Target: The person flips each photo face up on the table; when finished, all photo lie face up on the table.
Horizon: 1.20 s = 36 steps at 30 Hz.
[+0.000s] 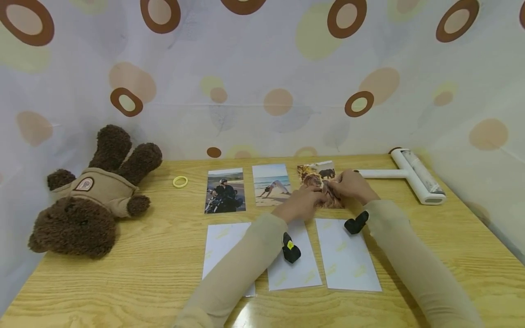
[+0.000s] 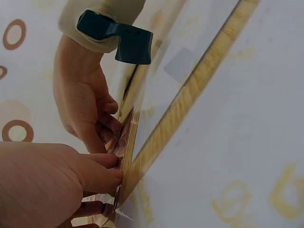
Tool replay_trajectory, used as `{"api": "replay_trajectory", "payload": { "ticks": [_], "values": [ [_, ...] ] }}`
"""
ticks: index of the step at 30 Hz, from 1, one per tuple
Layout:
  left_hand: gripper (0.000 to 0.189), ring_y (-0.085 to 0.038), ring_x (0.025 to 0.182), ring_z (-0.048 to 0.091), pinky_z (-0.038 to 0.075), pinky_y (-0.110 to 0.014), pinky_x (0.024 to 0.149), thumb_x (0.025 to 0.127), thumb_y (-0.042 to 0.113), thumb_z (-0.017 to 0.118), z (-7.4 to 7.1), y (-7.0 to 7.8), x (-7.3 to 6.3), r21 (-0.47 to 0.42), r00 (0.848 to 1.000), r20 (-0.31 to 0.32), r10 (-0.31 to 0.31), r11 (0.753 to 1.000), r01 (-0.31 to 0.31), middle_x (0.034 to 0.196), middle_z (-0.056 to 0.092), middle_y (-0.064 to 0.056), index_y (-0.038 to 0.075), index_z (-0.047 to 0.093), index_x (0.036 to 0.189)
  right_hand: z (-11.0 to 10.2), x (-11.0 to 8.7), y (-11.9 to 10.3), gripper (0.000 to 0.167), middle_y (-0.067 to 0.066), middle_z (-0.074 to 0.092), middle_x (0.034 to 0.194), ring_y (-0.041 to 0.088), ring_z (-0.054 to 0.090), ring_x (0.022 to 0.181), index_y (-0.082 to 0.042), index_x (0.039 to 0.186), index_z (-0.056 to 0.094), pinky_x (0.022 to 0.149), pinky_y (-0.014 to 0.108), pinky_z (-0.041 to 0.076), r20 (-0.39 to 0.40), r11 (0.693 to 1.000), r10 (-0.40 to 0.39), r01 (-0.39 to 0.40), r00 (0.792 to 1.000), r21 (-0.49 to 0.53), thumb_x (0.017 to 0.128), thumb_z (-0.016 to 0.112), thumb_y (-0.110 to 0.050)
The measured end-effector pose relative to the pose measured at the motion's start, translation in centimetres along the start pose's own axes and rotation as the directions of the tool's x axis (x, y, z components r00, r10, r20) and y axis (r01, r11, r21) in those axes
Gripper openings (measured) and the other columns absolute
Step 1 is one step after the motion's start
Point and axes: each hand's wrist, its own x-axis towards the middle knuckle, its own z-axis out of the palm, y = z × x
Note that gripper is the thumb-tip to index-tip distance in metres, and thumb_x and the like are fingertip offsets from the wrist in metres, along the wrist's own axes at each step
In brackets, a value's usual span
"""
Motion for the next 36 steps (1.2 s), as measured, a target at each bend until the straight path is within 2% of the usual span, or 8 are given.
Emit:
{"api": "replay_trajectory", "payload": {
  "ticks": [4, 7, 9, 10, 15, 21, 29, 36],
  "values": [
    [0.046, -0.023, 0.146, 0.026, 0.027, -0.043, 0.116, 0.099, 0.006, 0.043, 0.0, -0.1, 0.0, 0.040, 1.000, 0.003, 0.010, 0.999, -0.010, 0.156, 0.033, -0.001, 0.026, 0.053, 0.139, 0.1, -0.1, -0.4, 0.042, -0.005, 0.032, 0.049, 0.011, 0.028, 0.047, -0.012, 0.054, 0.043, 0.050, 0.027, 0.031, -0.050, 0.999, 0.040, -0.040, 0.998, -0.004, 0.092, 0.057, -0.023],
    [0.045, -0.021, 0.144, 0.029, 0.028, -0.040, 0.116, 0.100, 0.010, 0.040, 0.2, 0.0, 0.1, 0.081, 1.000, 0.006, 0.023, 0.996, -0.024, 0.156, 0.032, -0.001, 0.026, 0.051, 0.141, 0.3, -0.2, -0.8, 0.031, 0.007, 0.044, 0.066, 0.019, 0.040, 0.056, 0.001, 0.075, 0.049, 0.053, 0.030, 0.036, -0.126, 0.995, 0.099, -0.102, 0.987, -0.018, 0.086, 0.063, -0.024],
    [0.044, -0.021, 0.144, 0.030, 0.028, -0.041, 0.116, 0.100, 0.013, 0.040, 0.3, 0.0, 0.1, 0.115, 1.000, -0.002, 0.026, 0.993, -0.026, 0.156, 0.032, 0.000, 0.026, 0.048, 0.142, 0.4, -0.3, -1.1, 0.037, 0.013, 0.047, 0.079, 0.022, 0.045, 0.065, 0.006, 0.092, 0.047, 0.056, 0.031, 0.039, -0.161, 0.992, 0.121, -0.124, 0.980, -0.010, 0.084, 0.065, -0.025],
    [0.044, -0.021, 0.144, 0.030, 0.027, -0.041, 0.116, 0.101, 0.015, 0.041, 0.4, 0.0, 0.0, 0.126, 1.000, -0.009, 0.025, 0.992, -0.024, 0.157, 0.031, 0.000, 0.025, 0.047, 0.143, 0.5, -0.2, -1.2, 0.039, 0.014, 0.047, 0.080, 0.022, 0.046, 0.065, 0.007, 0.095, 0.046, 0.056, 0.031, 0.039, -0.166, 0.993, 0.114, -0.117, 0.980, -0.008, 0.086, 0.065, -0.025],
    [0.040, -0.021, 0.142, 0.034, 0.027, -0.044, 0.116, 0.100, 0.019, 0.046, 0.4, -0.1, -0.8, 0.205, 0.994, -0.081, 0.072, 0.977, -0.054, 0.154, 0.037, -0.001, 0.020, 0.051, 0.140, 1.0, -0.5, -2.0, 0.027, 0.007, 0.048, 0.070, 0.013, 0.043, 0.054, 0.002, 0.085, 0.047, 0.051, 0.026, 0.036, -0.094, 0.999, 0.025, -0.020, 0.995, 0.048, 0.093, 0.059, -0.021],
    [0.030, -0.019, 0.132, 0.046, 0.037, -0.041, 0.110, 0.099, 0.021, 0.052, -0.2, -0.4, -3.1, 0.219, 0.973, -0.170, 0.154, 0.969, -0.115, 0.142, 0.051, -0.002, 0.019, 0.062, 0.127, 1.8, -1.7, -3.3, 0.025, 0.009, 0.056, 0.078, 0.013, 0.046, 0.058, 0.002, 0.094, 0.053, 0.051, 0.026, 0.039, -0.063, 0.996, -0.058, 0.062, 0.996, 0.060, 0.095, 0.057, -0.023],
    [0.035, -0.020, 0.129, 0.048, 0.040, -0.035, 0.107, 0.094, 0.023, 0.062, -1.7, -1.5, -7.3, 0.129, 0.976, -0.114, 0.184, 0.977, -0.169, 0.138, 0.053, -0.003, 0.016, 0.060, 0.128, 2.9, -2.7, -6.1, 0.018, 0.009, 0.057, 0.081, 0.016, 0.049, 0.064, 0.001, 0.099, 0.054, 0.059, 0.029, 0.042, 0.002, 0.976, -0.200, 0.199, 0.980, 0.088, 0.095, 0.058, -0.016],
    [0.047, -0.022, 0.137, 0.041, 0.034, -0.039, 0.112, 0.091, 0.022, 0.067, -2.2, -3.1, -11.0, 0.073, 0.976, -0.133, 0.172, 0.984, -0.163, 0.146, 0.047, -0.006, 0.012, 0.054, 0.135, 4.4, -3.0, -8.8, 0.031, 0.010, 0.057, 0.083, 0.015, 0.051, 0.064, 0.006, 0.116, 0.046, 0.058, 0.028, 0.045, 0.042, 0.952, -0.287, 0.280, 0.957, 0.128, 0.095, 0.056, -0.013]
  ]
}}
